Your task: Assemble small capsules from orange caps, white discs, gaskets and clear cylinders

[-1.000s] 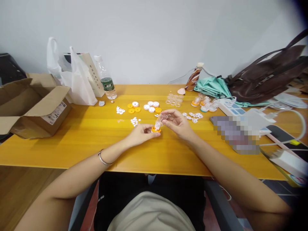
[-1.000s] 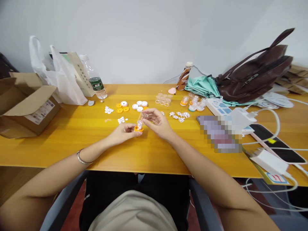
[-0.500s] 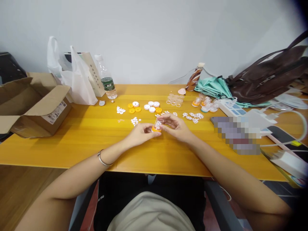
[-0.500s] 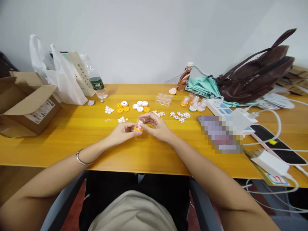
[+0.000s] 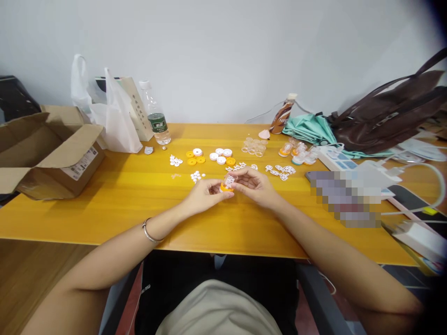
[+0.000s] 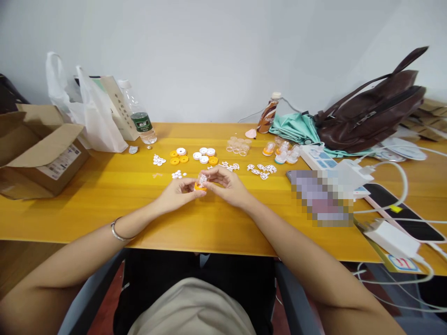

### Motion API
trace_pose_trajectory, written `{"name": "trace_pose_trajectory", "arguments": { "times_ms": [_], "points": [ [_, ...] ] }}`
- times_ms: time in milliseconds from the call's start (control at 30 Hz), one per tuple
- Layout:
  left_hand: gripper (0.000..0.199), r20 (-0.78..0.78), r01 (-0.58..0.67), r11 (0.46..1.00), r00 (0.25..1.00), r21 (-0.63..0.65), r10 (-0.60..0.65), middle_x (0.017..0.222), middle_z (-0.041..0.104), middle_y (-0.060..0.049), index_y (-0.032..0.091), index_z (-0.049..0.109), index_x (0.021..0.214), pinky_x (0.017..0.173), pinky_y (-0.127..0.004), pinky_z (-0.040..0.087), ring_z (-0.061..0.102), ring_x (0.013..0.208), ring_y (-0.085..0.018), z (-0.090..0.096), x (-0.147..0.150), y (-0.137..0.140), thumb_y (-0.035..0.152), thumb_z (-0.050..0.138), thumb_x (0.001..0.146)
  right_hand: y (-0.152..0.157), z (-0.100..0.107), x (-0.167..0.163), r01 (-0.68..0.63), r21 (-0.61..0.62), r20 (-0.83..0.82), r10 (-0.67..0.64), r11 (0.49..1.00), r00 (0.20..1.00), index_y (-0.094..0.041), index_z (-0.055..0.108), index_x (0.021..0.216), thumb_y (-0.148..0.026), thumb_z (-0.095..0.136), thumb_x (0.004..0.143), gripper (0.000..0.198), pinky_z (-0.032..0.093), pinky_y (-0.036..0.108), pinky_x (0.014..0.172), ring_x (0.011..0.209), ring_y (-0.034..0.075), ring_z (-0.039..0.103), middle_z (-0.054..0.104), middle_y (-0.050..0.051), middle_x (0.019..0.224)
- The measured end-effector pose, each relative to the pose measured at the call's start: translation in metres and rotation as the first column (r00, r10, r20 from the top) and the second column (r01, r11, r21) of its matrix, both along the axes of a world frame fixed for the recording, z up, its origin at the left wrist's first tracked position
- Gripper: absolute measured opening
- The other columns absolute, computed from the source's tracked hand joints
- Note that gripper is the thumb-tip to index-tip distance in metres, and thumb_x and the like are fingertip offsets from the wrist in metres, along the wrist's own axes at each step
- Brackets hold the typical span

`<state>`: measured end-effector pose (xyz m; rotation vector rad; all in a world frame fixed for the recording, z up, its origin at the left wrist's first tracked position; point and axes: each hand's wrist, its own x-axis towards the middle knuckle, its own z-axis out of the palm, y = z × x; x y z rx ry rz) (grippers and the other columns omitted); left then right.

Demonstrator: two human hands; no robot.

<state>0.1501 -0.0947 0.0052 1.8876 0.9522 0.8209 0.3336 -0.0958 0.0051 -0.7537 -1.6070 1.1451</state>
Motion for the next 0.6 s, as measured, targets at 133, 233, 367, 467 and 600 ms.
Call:
{"name": "trace_pose_trajectory", "arguments": {
  "times_ms": [133, 233, 367, 467, 600],
  "points": [
    [0.033, -0.006, -0.022, 0.997, 1.000, 0.073, 0.022, 0.066, 0.058, -0.001, 0.012, 0.067, 0.089, 0.055, -0.021, 0.038, 0.048, 0.057, -0.009, -0.002, 0.001, 0.000, 0.041, 0.063, 0.074, 0.000, -0.001, -0.004, 0.061, 0.024, -0.007, -0.061, 0.998, 0.998, -0.021, 0.059, 0.085, -0.030, 0.073, 0.067, 0.024, 0.046, 0.036, 0.089, 0.089, 0.015, 0.061, 0.064, 0.003, 0.092],
    [0.032, -0.002, -0.032, 0.993, 0.999, 0.118, 0.033, 0.067, 0.060, -0.001, 0.012, 0.067, 0.088, 0.057, -0.021, 0.040, 0.048, 0.057, -0.009, -0.001, 0.001, 0.000, 0.041, 0.064, 0.073, -0.001, -0.003, -0.008, 0.128, 0.069, -0.023, -0.126, 0.989, 0.992, -0.021, 0.057, 0.081, -0.028, 0.074, 0.066, 0.024, 0.045, 0.034, 0.088, 0.088, 0.015, 0.059, 0.062, 0.001, 0.087],
    [0.032, 0.057, -0.074, 0.987, 0.996, 0.144, 0.066, 0.064, 0.059, 0.001, 0.014, 0.067, 0.087, 0.055, -0.020, 0.039, 0.048, 0.057, -0.009, 0.001, 0.000, 0.000, 0.042, 0.066, 0.072, -0.005, -0.004, -0.014, 0.122, 0.012, -0.080, -0.121, 0.992, 0.990, -0.026, 0.054, 0.099, -0.030, 0.071, 0.070, 0.034, 0.045, 0.033, 0.087, 0.092, 0.014, 0.058, 0.061, 0.002, 0.099],
    [0.032, 0.105, -0.116, 0.960, 0.990, 0.254, 0.092, 0.063, 0.059, 0.002, 0.015, 0.066, 0.087, 0.055, -0.020, 0.038, 0.049, 0.057, -0.009, 0.001, -0.004, 0.003, 0.042, 0.069, 0.069, -0.008, -0.005, -0.018, 0.010, -0.126, -0.112, -0.025, 0.992, 0.993, -0.028, 0.052, 0.110, -0.033, 0.069, 0.072, 0.041, 0.045, 0.033, 0.090, 0.101, 0.015, 0.057, 0.060, 0.003, 0.112],
    [0.036, -0.023, -0.081, 0.876, 0.994, 0.476, 0.105, 0.066, 0.058, 0.000, 0.014, 0.063, 0.082, 0.057, -0.023, 0.039, 0.049, 0.059, -0.010, 0.000, -0.010, 0.008, 0.046, 0.070, 0.067, -0.009, -0.004, -0.020, -0.123, -0.279, -0.090, 0.101, 0.952, 0.991, -0.022, 0.064, 0.102, -0.035, 0.068, 0.072, 0.033, 0.043, 0.034, 0.092, 0.099, 0.017, 0.060, 0.066, 0.004, 0.105]
  ]
}}
